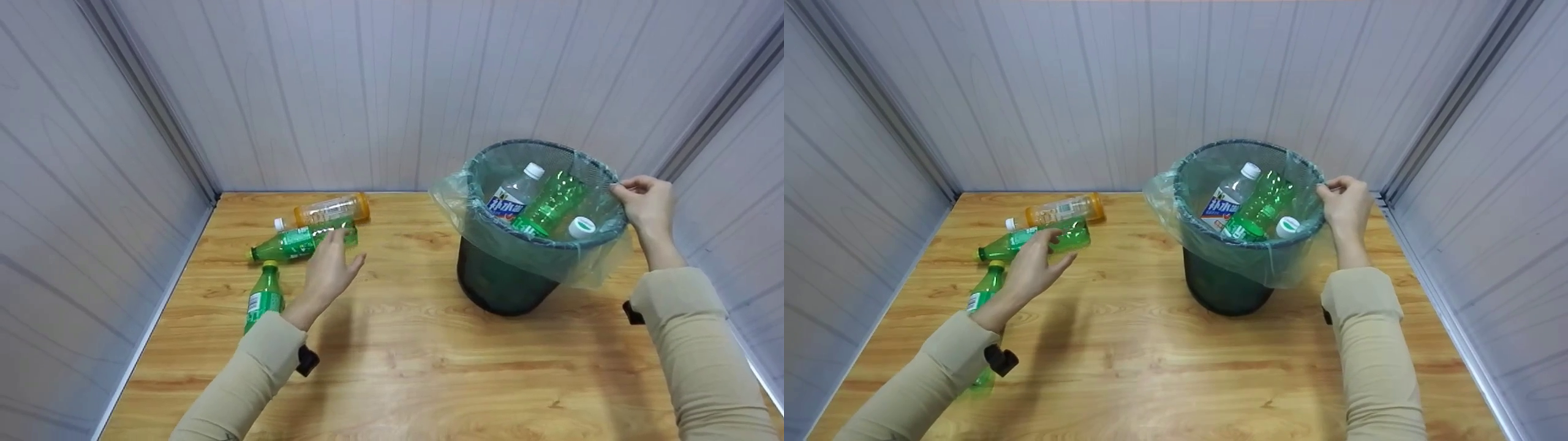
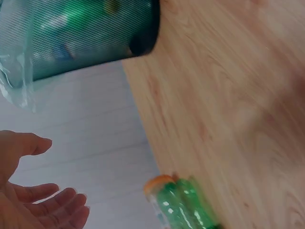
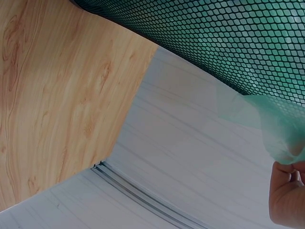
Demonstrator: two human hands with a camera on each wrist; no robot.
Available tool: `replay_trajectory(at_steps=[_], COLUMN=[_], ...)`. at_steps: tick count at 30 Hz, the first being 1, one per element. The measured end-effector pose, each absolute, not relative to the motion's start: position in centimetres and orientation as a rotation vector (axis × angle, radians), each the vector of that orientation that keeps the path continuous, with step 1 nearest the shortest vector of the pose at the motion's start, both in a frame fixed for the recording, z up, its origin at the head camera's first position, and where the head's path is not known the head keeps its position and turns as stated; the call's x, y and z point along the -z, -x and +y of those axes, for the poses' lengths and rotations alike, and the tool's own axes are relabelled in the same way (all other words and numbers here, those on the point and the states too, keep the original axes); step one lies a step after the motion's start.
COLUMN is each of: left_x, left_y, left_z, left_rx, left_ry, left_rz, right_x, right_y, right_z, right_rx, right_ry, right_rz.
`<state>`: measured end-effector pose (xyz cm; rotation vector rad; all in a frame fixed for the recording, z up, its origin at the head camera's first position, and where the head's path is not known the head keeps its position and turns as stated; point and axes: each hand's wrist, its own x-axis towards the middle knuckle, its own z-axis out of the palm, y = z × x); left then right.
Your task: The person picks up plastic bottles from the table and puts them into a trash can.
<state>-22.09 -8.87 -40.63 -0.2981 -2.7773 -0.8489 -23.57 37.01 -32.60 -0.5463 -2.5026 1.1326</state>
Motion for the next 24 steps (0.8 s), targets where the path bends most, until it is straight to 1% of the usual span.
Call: replay_trajectory(at_steps=[11,17,24], left_x=[43.5,44.5,45.8], left_y=[21.2,20.8,20.1], left_z=[-14.7,-17.4,-19.8], left_rx=[0.711,0.729,0.852], left_ry=[0.082,-0.051,-0.236], left_rz=[-2.982,-3.076,-3.229], right_x=[32.7,32.6,32.6], right_y=[23.5,23.5,23.5], right_z=[36.8,36.8,36.9], right_rx=[-1.110,-1.120,-1.134], right_ry=[0.528,0.538,0.540], right_rz=[-2.479,-2.468,-2.480])
